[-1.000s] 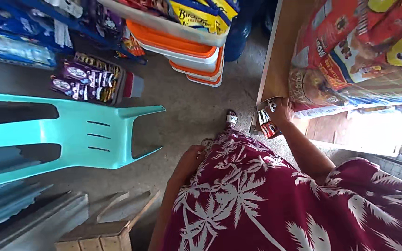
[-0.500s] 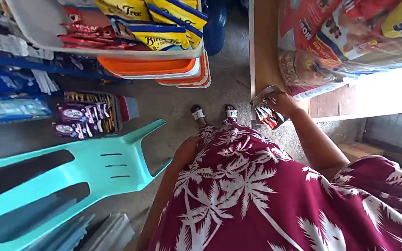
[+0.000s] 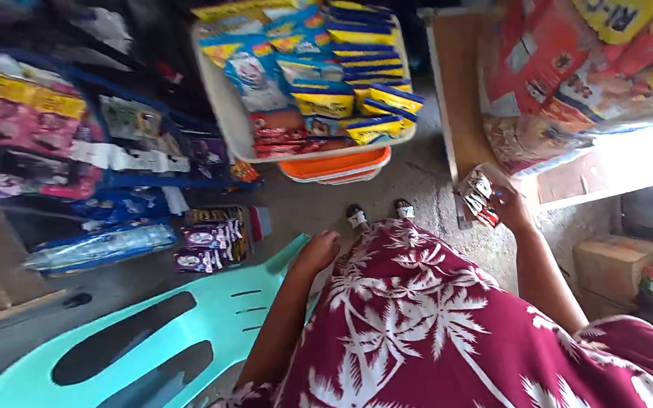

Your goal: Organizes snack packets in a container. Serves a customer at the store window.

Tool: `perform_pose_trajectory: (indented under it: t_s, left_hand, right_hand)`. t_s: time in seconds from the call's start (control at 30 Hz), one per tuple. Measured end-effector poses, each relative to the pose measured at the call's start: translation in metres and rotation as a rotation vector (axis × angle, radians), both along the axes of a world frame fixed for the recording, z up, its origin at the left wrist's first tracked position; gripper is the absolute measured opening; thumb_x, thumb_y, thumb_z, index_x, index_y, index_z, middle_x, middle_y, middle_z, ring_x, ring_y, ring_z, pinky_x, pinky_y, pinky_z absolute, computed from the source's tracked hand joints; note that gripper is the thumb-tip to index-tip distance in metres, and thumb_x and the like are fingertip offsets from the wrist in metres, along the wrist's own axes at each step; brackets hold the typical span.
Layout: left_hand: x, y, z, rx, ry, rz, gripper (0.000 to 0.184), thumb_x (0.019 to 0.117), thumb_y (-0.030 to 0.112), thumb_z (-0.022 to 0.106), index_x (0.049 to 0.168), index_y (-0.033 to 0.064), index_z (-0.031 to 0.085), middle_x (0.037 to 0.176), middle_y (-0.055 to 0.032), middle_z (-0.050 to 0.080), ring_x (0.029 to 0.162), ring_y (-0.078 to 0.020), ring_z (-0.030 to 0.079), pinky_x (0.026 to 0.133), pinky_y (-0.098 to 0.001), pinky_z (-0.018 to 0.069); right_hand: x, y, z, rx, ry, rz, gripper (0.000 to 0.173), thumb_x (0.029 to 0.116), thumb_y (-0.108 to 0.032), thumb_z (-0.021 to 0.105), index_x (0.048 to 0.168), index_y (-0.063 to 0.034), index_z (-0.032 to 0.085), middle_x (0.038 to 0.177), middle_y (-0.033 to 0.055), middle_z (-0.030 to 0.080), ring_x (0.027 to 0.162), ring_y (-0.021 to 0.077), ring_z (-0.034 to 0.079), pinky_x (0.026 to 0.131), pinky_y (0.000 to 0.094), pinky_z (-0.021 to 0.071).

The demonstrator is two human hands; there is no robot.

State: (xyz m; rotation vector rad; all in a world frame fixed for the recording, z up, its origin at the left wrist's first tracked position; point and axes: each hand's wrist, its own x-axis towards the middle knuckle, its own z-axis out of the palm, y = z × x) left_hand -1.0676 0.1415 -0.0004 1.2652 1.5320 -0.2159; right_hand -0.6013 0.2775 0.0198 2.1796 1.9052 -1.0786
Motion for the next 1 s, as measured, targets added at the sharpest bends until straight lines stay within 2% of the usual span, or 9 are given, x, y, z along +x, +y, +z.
perform_pose_trajectory:
  t_s: [0.23, 0.43, 0.57, 0.63, 0.7, 0.8, 0.87, 0.93, 1.0]
  left_hand:
    - [-0.028, -0.008, -0.011, 0.011, -0.081, -0.013, 0.037, 0.1066, 0.017, 0.051, 0.134, -0.0045, 0.06, 0.136, -0.0266, 0.059, 0.131, -0.0405, 0.055, 0.113, -0.0562, 0.0399]
    - [-0.033, 0.001, -0.001, 0.026, -0.127, 0.059, 0.035, 0.1073, 0.016, 0.049, 0.134, -0.0046, 0.061, 0.134, -0.0268, 0.061, 0.125, -0.0406, 0.059, 0.11, -0.0556, 0.0427]
    - [-0.038, 0.01, 0.038, 0.486, 0.011, 0.436, 0.027, 0.1036, 0.008, 0.051, 0.119, -0.0043, 0.07, 0.112, -0.0232, 0.071, 0.103, -0.036, 0.07, 0.094, -0.055, 0.0539]
    - [-0.047, 0.021, 0.061, 0.774, 0.103, 0.626, 0.026, 0.1013, 0.009, 0.052, 0.115, -0.0057, 0.069, 0.109, -0.0227, 0.071, 0.095, -0.0316, 0.07, 0.086, -0.0503, 0.0563]
    - [-0.061, 0.044, 0.085, 0.966, 0.173, 0.712, 0.028, 0.1014, 0.014, 0.053, 0.112, -0.0068, 0.068, 0.108, -0.0231, 0.069, 0.096, -0.0281, 0.068, 0.087, -0.0449, 0.0561]
    - [-0.074, 0.081, 0.116, 1.064, 0.256, 0.712, 0.027, 0.1012, 0.015, 0.056, 0.11, -0.0059, 0.07, 0.114, -0.0251, 0.065, 0.102, -0.0279, 0.066, 0.089, -0.0395, 0.0558]
    - [-0.078, 0.097, 0.127, 1.037, 0.253, 0.584, 0.028, 0.1013, 0.015, 0.054, 0.116, -0.0033, 0.07, 0.123, -0.0263, 0.061, 0.114, -0.0334, 0.061, 0.099, -0.0453, 0.0513]
    - [-0.076, 0.11, 0.129, 0.997, 0.256, 0.335, 0.034, 0.1024, 0.021, 0.05, 0.119, 0.0014, 0.072, 0.127, -0.0245, 0.063, 0.125, -0.0426, 0.055, 0.107, -0.0608, 0.038]
    - [-0.07, 0.12, 0.121, 0.938, 0.317, 0.084, 0.045, 0.1061, 0.038, 0.043, 0.126, 0.0086, 0.071, 0.136, -0.0167, 0.063, 0.138, -0.0436, 0.047, 0.116, -0.0719, 0.0196]
  right_hand:
    - [-0.101, 0.002, 0.009, 0.016, 0.101, 0.162, 0.034, 0.1049, -0.011, 0.053, 0.135, -0.0002, 0.064, 0.132, 0.0251, 0.064, 0.121, 0.0425, 0.063, 0.104, 0.0607, 0.0471]
    - [-0.143, 0.033, 0.018, 0.256, 0.265, 0.317, 0.03, 0.1032, -0.006, 0.052, 0.127, 0.0034, 0.068, 0.129, 0.0239, 0.067, 0.116, 0.0398, 0.066, 0.1, 0.0562, 0.052]
    - [-0.14, 0.069, 0.016, 0.364, 0.33, 0.337, 0.028, 0.1026, -0.004, 0.052, 0.123, 0.0044, 0.069, 0.124, 0.0241, 0.068, 0.11, 0.0382, 0.069, 0.097, 0.0546, 0.0549]
    - [-0.135, 0.085, 0.015, 0.391, 0.35, 0.314, 0.028, 0.1026, -0.004, 0.051, 0.123, 0.0036, 0.069, 0.123, 0.0242, 0.069, 0.107, 0.0378, 0.07, 0.095, 0.0544, 0.0554]
    - [-0.131, 0.101, 0.015, 0.457, 0.375, 0.261, 0.029, 0.1026, -0.005, 0.05, 0.123, 0.0022, 0.07, 0.121, 0.0231, 0.069, 0.104, 0.0351, 0.071, 0.092, 0.0513, 0.0573]
    - [-0.132, 0.115, 0.025, 0.677, 0.41, 0.263, 0.031, 0.1014, -0.005, 0.049, 0.124, 0.005, 0.067, 0.113, 0.025, 0.07, 0.094, 0.0325, 0.072, 0.084, 0.0463, 0.0593]
    - [-0.139, 0.123, 0.036, 0.805, 0.472, 0.306, 0.031, 0.1013, -0.005, 0.049, 0.125, 0.0067, 0.065, 0.112, 0.0247, 0.07, 0.09, 0.0276, 0.071, 0.081, 0.0397, 0.0602]
    - [-0.151, 0.129, 0.05, 0.884, 0.555, 0.361, 0.028, 0.102, -0.004, 0.049, 0.121, 0.0075, 0.066, 0.11, 0.0231, 0.07, 0.089, 0.0236, 0.071, 0.081, 0.0359, 0.0601]
    - [-0.165, 0.134, 0.063, 0.908, 0.633, 0.422, 0.025, 0.1017, -0.002, 0.049, 0.115, 0.0074, 0.068, 0.108, 0.0211, 0.072, 0.09, 0.0215, 0.072, 0.083, 0.0355, 0.0608]
